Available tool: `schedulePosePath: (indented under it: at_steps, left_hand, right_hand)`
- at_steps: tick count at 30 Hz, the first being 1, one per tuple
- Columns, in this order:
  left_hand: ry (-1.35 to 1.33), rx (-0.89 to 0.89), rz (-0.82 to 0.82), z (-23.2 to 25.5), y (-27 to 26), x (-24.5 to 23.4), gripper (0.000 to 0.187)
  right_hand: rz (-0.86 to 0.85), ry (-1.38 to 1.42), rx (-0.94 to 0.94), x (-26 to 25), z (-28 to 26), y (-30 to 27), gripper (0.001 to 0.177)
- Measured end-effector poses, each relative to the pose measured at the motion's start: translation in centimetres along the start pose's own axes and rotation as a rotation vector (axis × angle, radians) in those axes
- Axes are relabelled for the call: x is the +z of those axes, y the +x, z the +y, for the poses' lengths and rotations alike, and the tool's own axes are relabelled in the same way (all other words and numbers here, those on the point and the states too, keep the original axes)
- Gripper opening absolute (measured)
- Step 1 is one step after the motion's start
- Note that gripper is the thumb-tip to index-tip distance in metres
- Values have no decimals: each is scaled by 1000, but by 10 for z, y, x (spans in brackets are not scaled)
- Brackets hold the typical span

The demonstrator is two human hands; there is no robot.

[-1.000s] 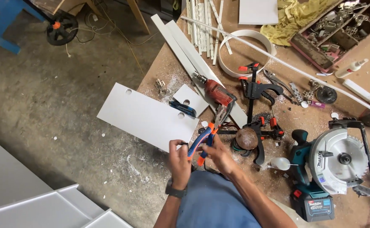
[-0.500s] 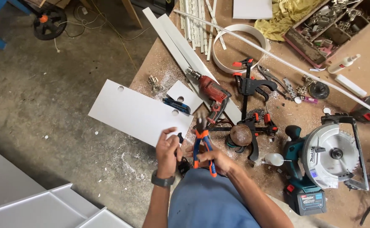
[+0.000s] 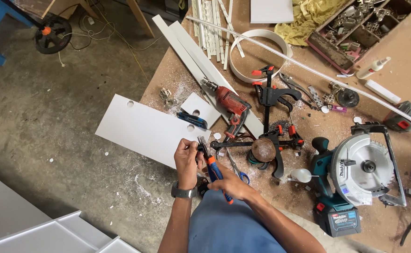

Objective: Installing and adjusting metal cabinet hinges onto white furniture panels using pliers and other workshop tools.

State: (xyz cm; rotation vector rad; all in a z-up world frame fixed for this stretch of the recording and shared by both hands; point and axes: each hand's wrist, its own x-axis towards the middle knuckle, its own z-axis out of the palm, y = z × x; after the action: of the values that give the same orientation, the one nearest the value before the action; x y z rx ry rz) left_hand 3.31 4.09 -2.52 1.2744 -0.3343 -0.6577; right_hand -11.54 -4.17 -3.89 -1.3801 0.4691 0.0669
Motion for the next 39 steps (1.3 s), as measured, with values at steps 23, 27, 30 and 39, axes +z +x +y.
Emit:
schedulePosePath:
  at_steps: [23, 27, 30, 39]
  left_hand:
    - [-86, -80, 4, -8, -1, 23, 28]
    - [-352, -267, -51, -15, 3, 15, 8]
    - [-248, -164, -18, -5, -5, 27, 4]
    - [-221, -159, 10, -2, -6, 32, 7]
  right_hand:
    - [596, -580, -116, 9, -3, 4, 86]
    - [650, -744, -154, 5, 8, 8, 93]
    - [718, -811, -251, 5, 15, 6, 90]
    - [655, -741, -110, -1, 14, 5, 71]
